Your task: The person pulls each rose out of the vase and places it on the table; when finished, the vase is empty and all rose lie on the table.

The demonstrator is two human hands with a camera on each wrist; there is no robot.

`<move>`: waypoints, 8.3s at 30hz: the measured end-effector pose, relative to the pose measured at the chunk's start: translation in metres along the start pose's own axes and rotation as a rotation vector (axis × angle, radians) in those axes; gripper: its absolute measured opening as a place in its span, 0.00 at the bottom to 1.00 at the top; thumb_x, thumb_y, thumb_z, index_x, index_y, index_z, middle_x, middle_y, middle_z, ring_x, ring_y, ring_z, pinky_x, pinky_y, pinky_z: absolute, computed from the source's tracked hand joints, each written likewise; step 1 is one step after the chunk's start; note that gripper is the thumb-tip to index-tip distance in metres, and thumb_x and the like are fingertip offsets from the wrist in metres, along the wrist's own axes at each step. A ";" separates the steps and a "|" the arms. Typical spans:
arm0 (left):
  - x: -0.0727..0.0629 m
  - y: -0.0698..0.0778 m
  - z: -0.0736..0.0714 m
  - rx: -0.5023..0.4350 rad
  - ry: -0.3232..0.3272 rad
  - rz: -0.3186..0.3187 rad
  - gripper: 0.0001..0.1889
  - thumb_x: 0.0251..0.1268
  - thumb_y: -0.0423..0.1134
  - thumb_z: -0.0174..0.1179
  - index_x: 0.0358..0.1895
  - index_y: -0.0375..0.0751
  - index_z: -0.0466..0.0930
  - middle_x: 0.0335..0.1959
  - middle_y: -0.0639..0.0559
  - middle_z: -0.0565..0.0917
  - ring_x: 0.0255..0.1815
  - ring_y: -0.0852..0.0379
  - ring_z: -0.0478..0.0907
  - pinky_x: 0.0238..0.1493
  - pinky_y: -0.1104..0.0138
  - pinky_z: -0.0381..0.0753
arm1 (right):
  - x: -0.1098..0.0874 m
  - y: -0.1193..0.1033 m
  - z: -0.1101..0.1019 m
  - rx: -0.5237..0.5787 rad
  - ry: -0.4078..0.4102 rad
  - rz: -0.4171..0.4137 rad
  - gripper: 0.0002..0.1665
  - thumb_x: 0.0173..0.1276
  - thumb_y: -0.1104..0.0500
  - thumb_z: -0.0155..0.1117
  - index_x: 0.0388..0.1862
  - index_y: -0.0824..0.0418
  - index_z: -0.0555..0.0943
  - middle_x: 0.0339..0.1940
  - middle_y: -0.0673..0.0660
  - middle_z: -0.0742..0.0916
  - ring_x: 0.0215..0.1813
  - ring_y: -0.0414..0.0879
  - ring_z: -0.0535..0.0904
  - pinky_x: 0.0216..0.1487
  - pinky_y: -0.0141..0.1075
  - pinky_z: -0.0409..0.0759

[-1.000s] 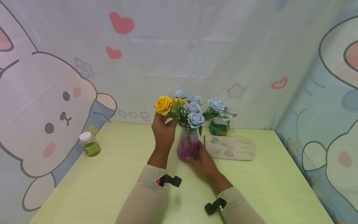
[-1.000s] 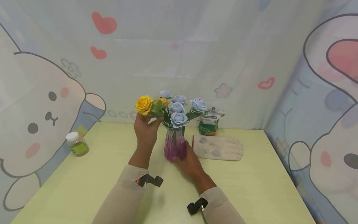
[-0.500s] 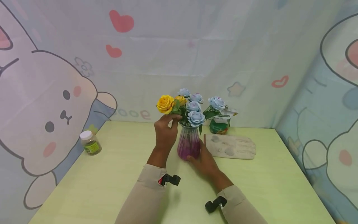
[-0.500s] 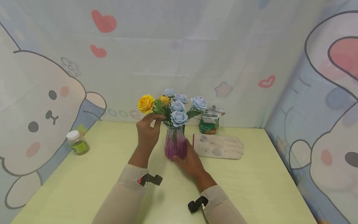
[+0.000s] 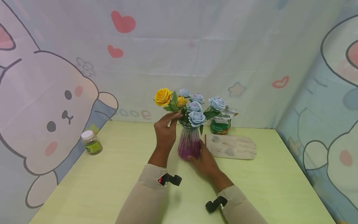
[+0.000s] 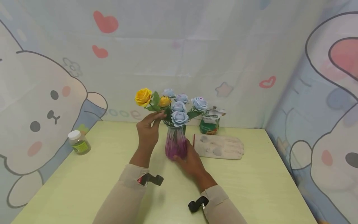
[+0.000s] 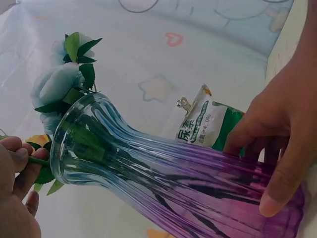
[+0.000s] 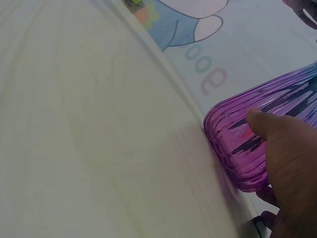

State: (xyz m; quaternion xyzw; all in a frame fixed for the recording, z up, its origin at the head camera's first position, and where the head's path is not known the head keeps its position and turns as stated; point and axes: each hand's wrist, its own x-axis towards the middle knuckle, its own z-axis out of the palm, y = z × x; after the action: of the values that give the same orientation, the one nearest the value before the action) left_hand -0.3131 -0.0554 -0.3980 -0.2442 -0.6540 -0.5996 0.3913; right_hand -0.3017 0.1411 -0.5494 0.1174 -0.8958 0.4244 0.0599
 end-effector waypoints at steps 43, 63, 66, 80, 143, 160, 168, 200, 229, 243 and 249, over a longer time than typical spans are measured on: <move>0.022 -0.011 -0.051 -0.578 0.717 -0.651 0.10 0.81 0.28 0.63 0.57 0.33 0.88 0.50 0.44 0.86 0.44 0.53 0.94 0.63 0.55 0.90 | -0.009 -0.008 -0.004 0.027 -0.006 -0.017 0.64 0.76 0.37 0.73 0.92 0.62 0.48 0.91 0.65 0.64 0.91 0.63 0.60 0.90 0.59 0.58; -0.002 -0.038 -0.096 -0.417 0.479 -0.853 0.14 0.86 0.33 0.57 0.66 0.37 0.84 0.60 0.50 0.86 0.49 0.58 0.90 0.48 0.64 0.94 | -0.007 -0.008 -0.006 0.029 -0.018 -0.029 0.63 0.76 0.38 0.73 0.93 0.60 0.47 0.91 0.63 0.63 0.92 0.61 0.58 0.91 0.58 0.57; -0.009 -0.044 -0.100 -0.308 0.277 -0.950 0.17 0.87 0.34 0.57 0.70 0.37 0.82 0.64 0.51 0.87 0.54 0.60 0.89 0.49 0.66 0.94 | -0.007 -0.007 -0.005 0.021 -0.013 -0.030 0.63 0.76 0.37 0.73 0.93 0.60 0.48 0.91 0.63 0.63 0.92 0.61 0.58 0.91 0.58 0.57; -0.045 -0.077 -0.087 0.025 -0.297 -1.007 0.13 0.86 0.32 0.57 0.61 0.39 0.90 0.66 0.42 0.88 0.60 0.48 0.81 0.44 0.67 0.91 | -0.006 -0.010 -0.005 -0.012 -0.008 -0.007 0.63 0.76 0.39 0.73 0.92 0.62 0.48 0.92 0.64 0.62 0.92 0.62 0.58 0.90 0.58 0.58; -0.089 -0.114 -0.053 0.210 -0.464 -0.787 0.13 0.64 0.30 0.79 0.51 0.34 0.94 0.46 0.38 0.95 0.47 0.46 0.93 0.50 0.58 0.92 | -0.008 -0.010 -0.006 -0.031 0.038 -0.051 0.61 0.75 0.43 0.75 0.91 0.66 0.53 0.89 0.68 0.66 0.89 0.65 0.63 0.88 0.61 0.63; -0.049 -0.071 -0.063 -0.012 -0.400 -0.682 0.21 0.76 0.34 0.71 0.67 0.33 0.85 0.68 0.30 0.83 0.65 0.38 0.86 0.58 0.55 0.93 | -0.007 -0.007 -0.007 -0.056 0.028 -0.052 0.61 0.76 0.43 0.74 0.91 0.67 0.51 0.90 0.68 0.65 0.90 0.66 0.62 0.89 0.61 0.62; -0.021 -0.032 -0.052 -0.056 -0.273 -0.560 0.16 0.74 0.37 0.73 0.60 0.34 0.88 0.64 0.36 0.88 0.60 0.41 0.86 0.60 0.59 0.88 | -0.011 -0.014 -0.009 -0.028 0.017 -0.039 0.60 0.76 0.44 0.74 0.91 0.66 0.51 0.90 0.67 0.64 0.91 0.64 0.59 0.90 0.60 0.59; 0.019 0.030 -0.031 -0.251 -0.146 -0.540 0.15 0.95 0.49 0.36 0.57 0.41 0.65 0.54 0.24 0.85 0.42 0.46 0.96 0.44 0.63 0.94 | -0.008 -0.009 -0.006 -0.055 0.012 -0.024 0.61 0.76 0.42 0.73 0.91 0.66 0.50 0.90 0.68 0.63 0.90 0.66 0.61 0.89 0.60 0.61; -0.006 0.011 -0.013 -0.396 0.004 -0.446 0.06 0.72 0.22 0.69 0.44 0.18 0.89 0.49 0.37 0.94 0.59 0.43 0.92 0.65 0.62 0.89 | -0.007 -0.010 -0.004 -0.048 0.025 -0.010 0.62 0.75 0.43 0.75 0.91 0.66 0.51 0.89 0.68 0.65 0.89 0.66 0.63 0.89 0.59 0.61; -0.010 0.016 0.008 -0.489 0.258 -0.359 0.08 0.74 0.19 0.64 0.50 0.14 0.86 0.45 0.50 0.93 0.55 0.59 0.91 0.64 0.65 0.89 | -0.004 -0.007 -0.003 -0.073 0.044 -0.043 0.61 0.75 0.46 0.76 0.90 0.69 0.52 0.88 0.71 0.67 0.87 0.67 0.65 0.88 0.59 0.64; -0.001 0.019 0.006 -0.458 0.351 -0.393 0.12 0.76 0.22 0.65 0.57 0.23 0.89 0.46 0.52 0.94 0.55 0.57 0.91 0.63 0.66 0.90 | -0.005 -0.004 -0.003 -0.095 0.037 -0.065 0.61 0.76 0.45 0.75 0.90 0.71 0.52 0.88 0.72 0.65 0.88 0.68 0.64 0.88 0.60 0.63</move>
State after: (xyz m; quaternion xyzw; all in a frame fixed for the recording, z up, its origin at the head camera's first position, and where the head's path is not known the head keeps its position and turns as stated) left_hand -0.2984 -0.0465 -0.3877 -0.0881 -0.4598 -0.8274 0.3101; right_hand -0.2963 0.1423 -0.5455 0.1357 -0.9094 0.3814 0.0957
